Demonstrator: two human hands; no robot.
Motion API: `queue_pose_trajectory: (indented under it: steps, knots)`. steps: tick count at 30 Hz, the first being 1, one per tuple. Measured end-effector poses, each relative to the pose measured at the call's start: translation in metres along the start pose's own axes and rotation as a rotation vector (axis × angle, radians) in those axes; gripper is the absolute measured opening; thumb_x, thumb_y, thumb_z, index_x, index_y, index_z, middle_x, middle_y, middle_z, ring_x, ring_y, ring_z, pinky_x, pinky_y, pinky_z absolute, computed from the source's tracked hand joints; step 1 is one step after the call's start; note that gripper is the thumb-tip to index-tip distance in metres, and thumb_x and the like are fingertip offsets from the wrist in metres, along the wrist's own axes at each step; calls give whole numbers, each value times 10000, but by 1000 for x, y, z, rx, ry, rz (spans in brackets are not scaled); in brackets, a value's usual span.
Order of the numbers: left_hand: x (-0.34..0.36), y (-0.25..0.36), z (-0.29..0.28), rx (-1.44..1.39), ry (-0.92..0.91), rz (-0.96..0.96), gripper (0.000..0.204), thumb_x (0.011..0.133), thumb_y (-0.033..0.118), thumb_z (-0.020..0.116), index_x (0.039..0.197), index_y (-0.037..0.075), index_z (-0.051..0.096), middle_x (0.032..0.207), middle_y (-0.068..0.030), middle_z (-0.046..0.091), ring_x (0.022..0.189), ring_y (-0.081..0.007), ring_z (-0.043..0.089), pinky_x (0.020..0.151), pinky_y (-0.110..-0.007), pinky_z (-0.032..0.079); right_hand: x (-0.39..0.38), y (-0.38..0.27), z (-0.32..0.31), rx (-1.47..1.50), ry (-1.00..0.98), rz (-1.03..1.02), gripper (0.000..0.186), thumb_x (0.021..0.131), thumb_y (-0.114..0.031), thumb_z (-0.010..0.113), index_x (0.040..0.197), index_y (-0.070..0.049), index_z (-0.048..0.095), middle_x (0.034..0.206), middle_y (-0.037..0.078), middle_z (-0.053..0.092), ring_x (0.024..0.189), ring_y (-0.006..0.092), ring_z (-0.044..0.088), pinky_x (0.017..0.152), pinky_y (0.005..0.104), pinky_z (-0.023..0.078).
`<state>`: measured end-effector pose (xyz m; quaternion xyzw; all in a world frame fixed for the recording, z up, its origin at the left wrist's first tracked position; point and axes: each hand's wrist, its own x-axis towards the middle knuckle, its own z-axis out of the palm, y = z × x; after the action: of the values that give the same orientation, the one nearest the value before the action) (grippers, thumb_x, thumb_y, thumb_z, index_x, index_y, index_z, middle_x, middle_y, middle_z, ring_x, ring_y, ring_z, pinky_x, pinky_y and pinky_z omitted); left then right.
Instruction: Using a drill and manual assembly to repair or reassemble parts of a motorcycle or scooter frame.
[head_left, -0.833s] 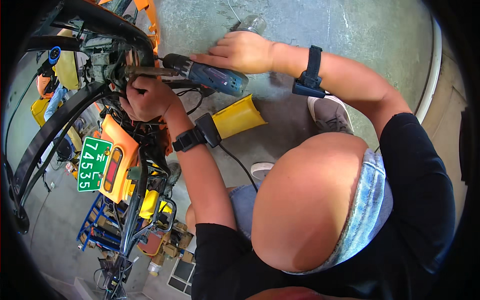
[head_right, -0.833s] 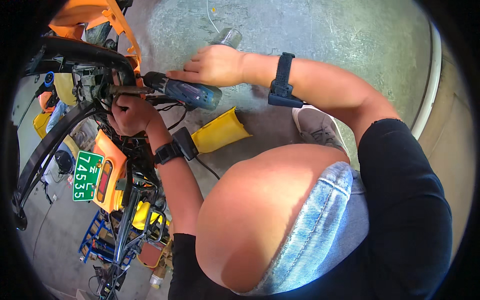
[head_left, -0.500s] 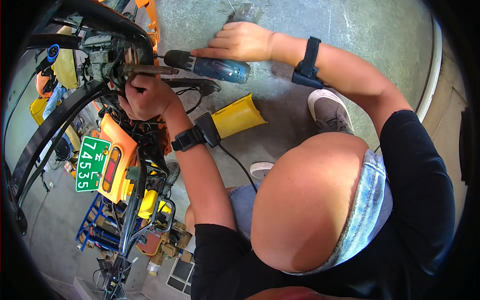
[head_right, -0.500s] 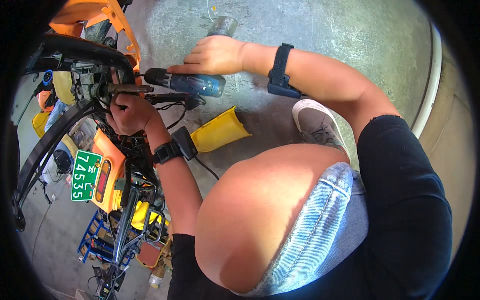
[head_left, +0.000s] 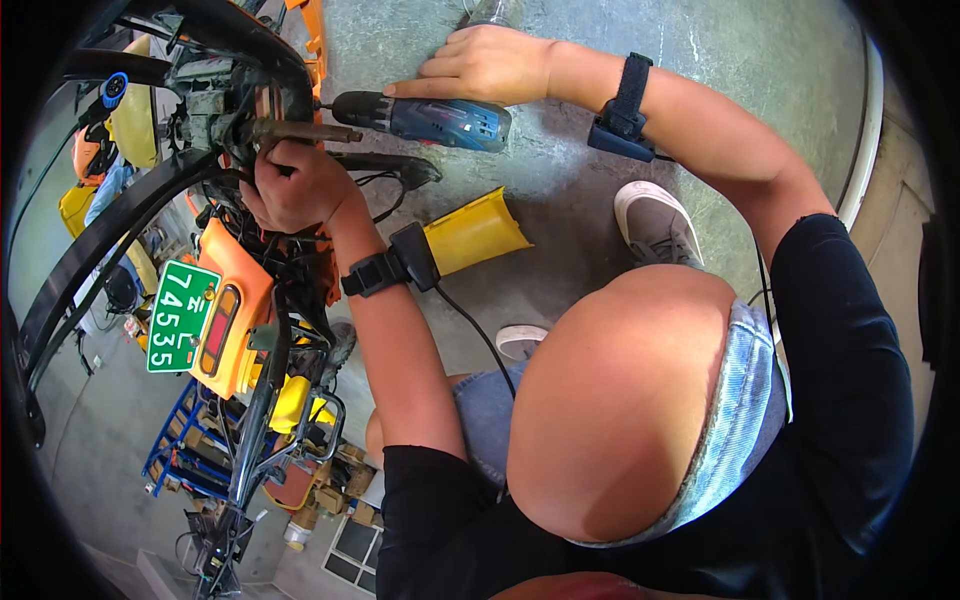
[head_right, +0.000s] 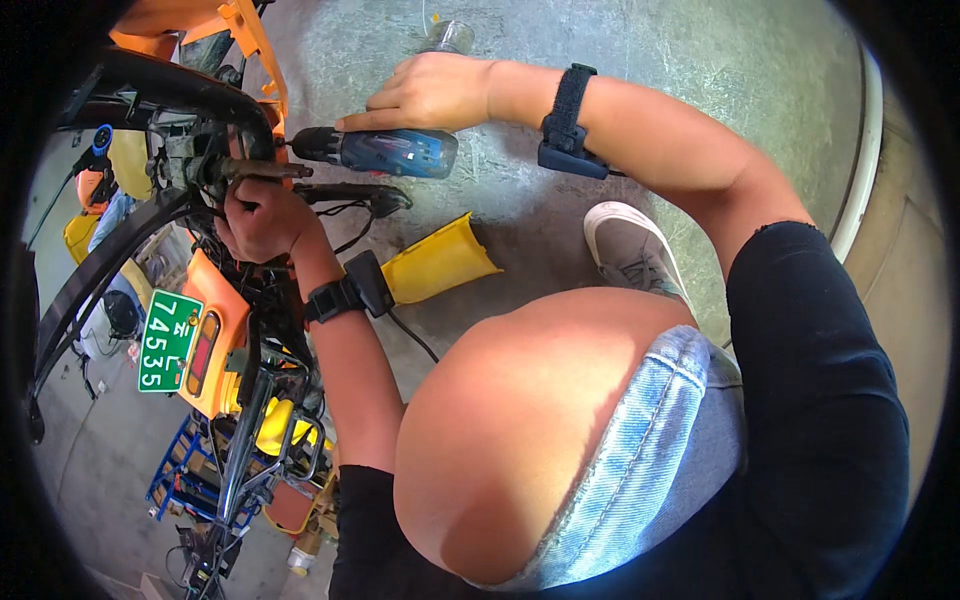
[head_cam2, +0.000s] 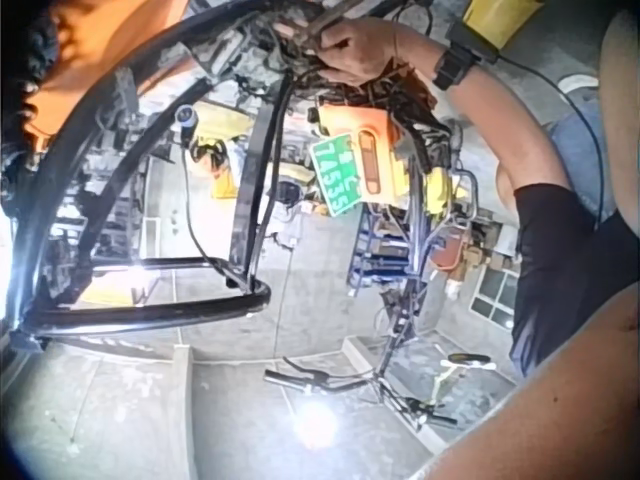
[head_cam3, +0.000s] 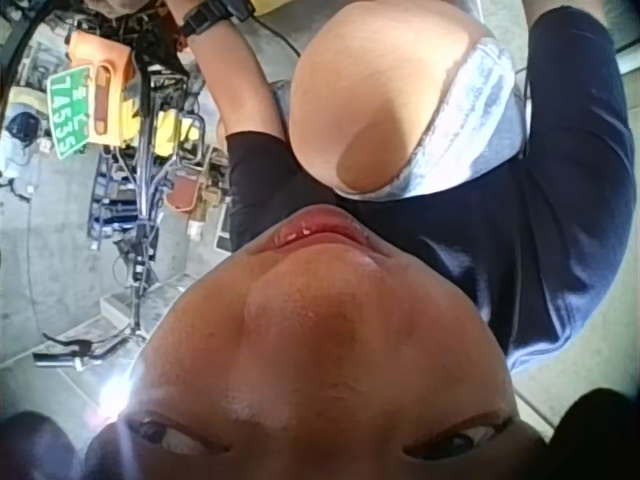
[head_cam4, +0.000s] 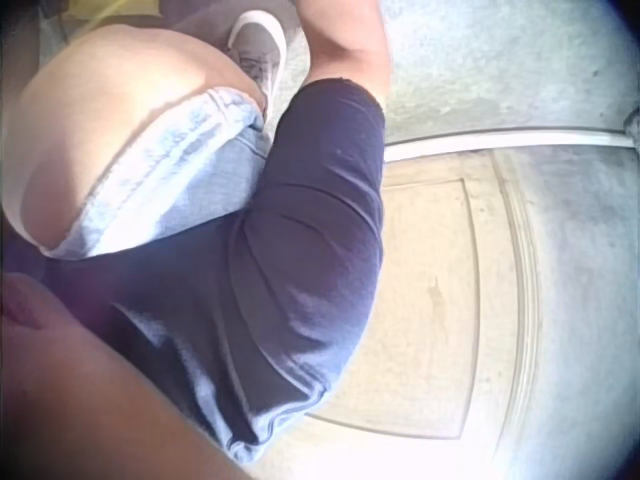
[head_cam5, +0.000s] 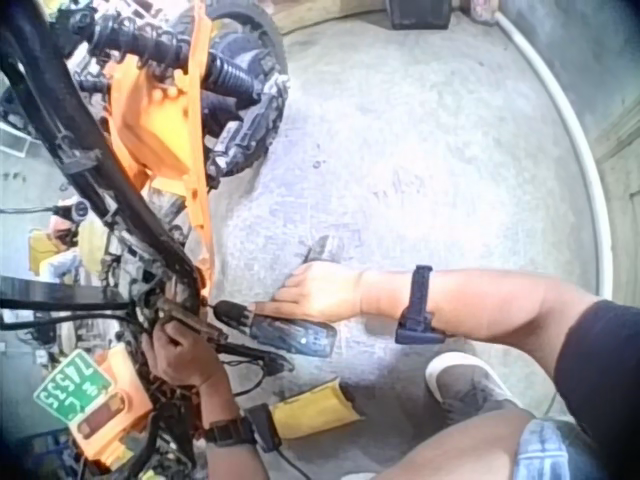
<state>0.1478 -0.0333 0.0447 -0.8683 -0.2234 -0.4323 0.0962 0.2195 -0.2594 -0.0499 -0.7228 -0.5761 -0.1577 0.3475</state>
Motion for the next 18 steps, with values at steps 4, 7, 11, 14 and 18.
queue_pose_trajectory:
  steps: [4, 7, 11, 14, 18]
  knots:
    - [0, 2, -3, -21, 0, 12, 289, 807, 267, 508, 807, 93, 739, 835, -72, 710, 983, -337, 615, 865, -450, 442, -1, -3, -4, -32, -21, 24, 623, 801, -119, 529, 1410, -155, 401, 838, 68, 572, 778, 250, 623, 719, 363, 503]
    - [0, 3, -8, -69, -25, 46, 278, 808, 243, 501, 819, 106, 743, 833, -72, 711, 980, -337, 611, 876, -428, 445, 0, 1, -9, -120, -25, -16, 617, 801, -122, 531, 1404, -141, 404, 842, 62, 584, 801, 242, 625, 743, 360, 498]
    - [2, -3, -17, -116, -110, 103, 250, 809, 186, 500, 858, 90, 726, 904, -82, 705, 999, -339, 596, 898, -435, 433, 1, -4, -11, -80, -73, 1, 588, 827, -143, 491, 1408, -113, 409, 827, 43, 560, 802, 227, 610, 755, 339, 485]
    - [-3, -4, -21, -193, -83, 122, 236, 804, 122, 505, 958, 44, 667, 1011, -128, 656, 1053, -340, 556, 920, -456, 409, 0, -17, -11, -46, -61, 39, 596, 818, -156, 501, 1405, -107, 411, 785, 40, 553, 775, 228, 610, 749, 339, 485]
    - [-28, -8, -35, -213, 115, 198, 271, 803, 34, 494, 1068, -5, 535, 1080, -174, 519, 1075, -333, 478, 935, -469, 374, 0, -26, -6, -70, -7, 77, 601, 810, -166, 509, 1400, -103, 418, 767, 36, 550, 747, 228, 610, 729, 338, 483]
